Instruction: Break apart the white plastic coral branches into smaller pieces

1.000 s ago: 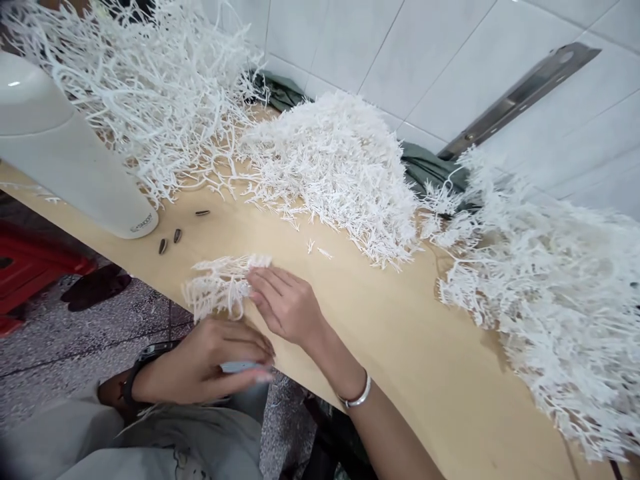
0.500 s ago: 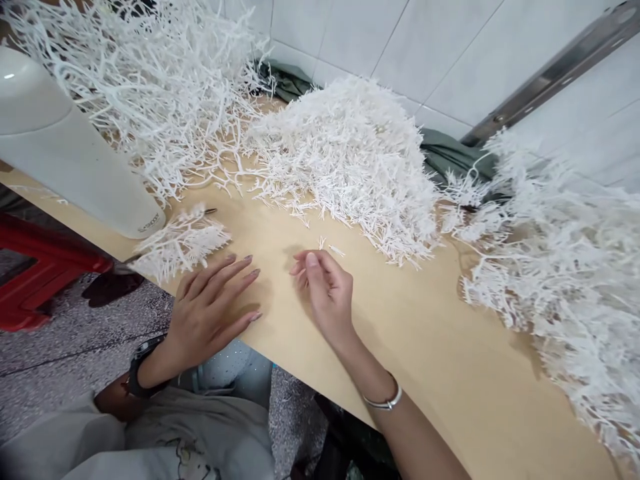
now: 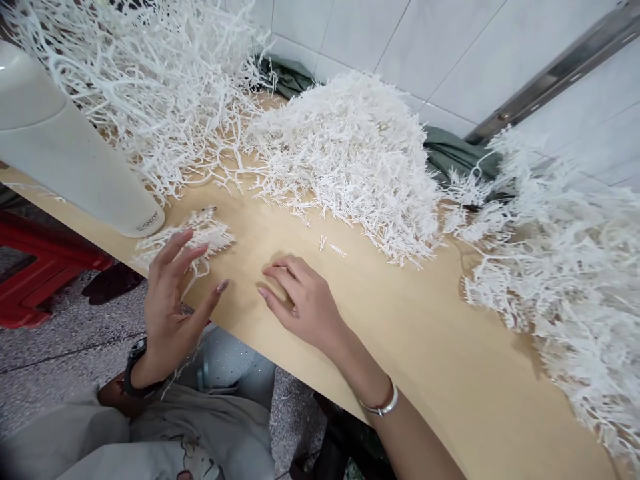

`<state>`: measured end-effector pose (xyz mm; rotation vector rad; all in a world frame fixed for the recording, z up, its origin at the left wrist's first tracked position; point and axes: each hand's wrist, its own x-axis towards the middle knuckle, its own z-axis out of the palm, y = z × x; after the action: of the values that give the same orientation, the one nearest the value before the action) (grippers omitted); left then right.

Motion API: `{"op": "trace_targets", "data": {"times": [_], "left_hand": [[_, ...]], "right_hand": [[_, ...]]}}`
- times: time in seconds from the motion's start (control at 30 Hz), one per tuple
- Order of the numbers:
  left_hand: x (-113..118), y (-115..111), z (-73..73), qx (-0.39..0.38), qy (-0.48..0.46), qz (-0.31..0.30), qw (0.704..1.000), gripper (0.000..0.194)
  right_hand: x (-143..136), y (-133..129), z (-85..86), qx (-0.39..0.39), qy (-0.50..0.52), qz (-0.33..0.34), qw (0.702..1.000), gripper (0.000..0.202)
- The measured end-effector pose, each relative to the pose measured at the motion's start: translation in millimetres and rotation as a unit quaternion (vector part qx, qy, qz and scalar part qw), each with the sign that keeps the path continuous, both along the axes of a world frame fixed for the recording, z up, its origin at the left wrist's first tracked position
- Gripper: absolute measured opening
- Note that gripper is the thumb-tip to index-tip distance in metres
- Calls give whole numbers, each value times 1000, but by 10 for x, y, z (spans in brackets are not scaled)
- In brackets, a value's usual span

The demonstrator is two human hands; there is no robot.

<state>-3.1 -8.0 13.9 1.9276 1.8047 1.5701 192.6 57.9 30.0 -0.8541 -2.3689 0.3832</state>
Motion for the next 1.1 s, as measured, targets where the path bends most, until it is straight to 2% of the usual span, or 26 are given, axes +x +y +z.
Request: {"op": "trace_targets", "data": {"times": [0.13, 0.27, 0.4, 0.47, 0.57, 0.67, 0.73, 0.9, 1.03, 1.1], "left_hand": [[-43, 11, -1, -28, -62, -81, 994, 48], [-53, 5, 24, -46, -39, -160, 985, 42], [-70, -7, 32, -53, -40, -171, 983, 37], [-83, -13, 28, -66, -51, -178, 980, 37], [-92, -12, 14, -66, -46, -181, 980, 39], [-83, -1, -2, -16, 22, -137, 990, 40], [-75, 5, -7, 4, 71, -122, 990, 40], [-73, 51, 41, -20, 93, -164, 982, 35], [-36, 174, 175, -81, 162, -232, 956, 29], [14, 231, 261, -111, 178, -247, 946, 28]], "right_hand": [[7, 2, 6, -8, 9, 8, 1000, 21], [3, -4, 29, -56, 51, -5, 997, 32], [1, -2, 32, -79, 52, -35, 995, 48], [-4, 3, 28, -79, 33, -32, 996, 48], [-12, 10, 29, -97, 22, -19, 995, 35], [-12, 15, 46, -131, 39, -34, 990, 16], [-7, 20, 68, -161, 59, -38, 984, 14], [19, 56, 115, -237, 145, -59, 959, 26], [30, 67, 123, -261, 192, -78, 943, 37], [33, 62, 128, -262, 209, -95, 937, 42]]}}
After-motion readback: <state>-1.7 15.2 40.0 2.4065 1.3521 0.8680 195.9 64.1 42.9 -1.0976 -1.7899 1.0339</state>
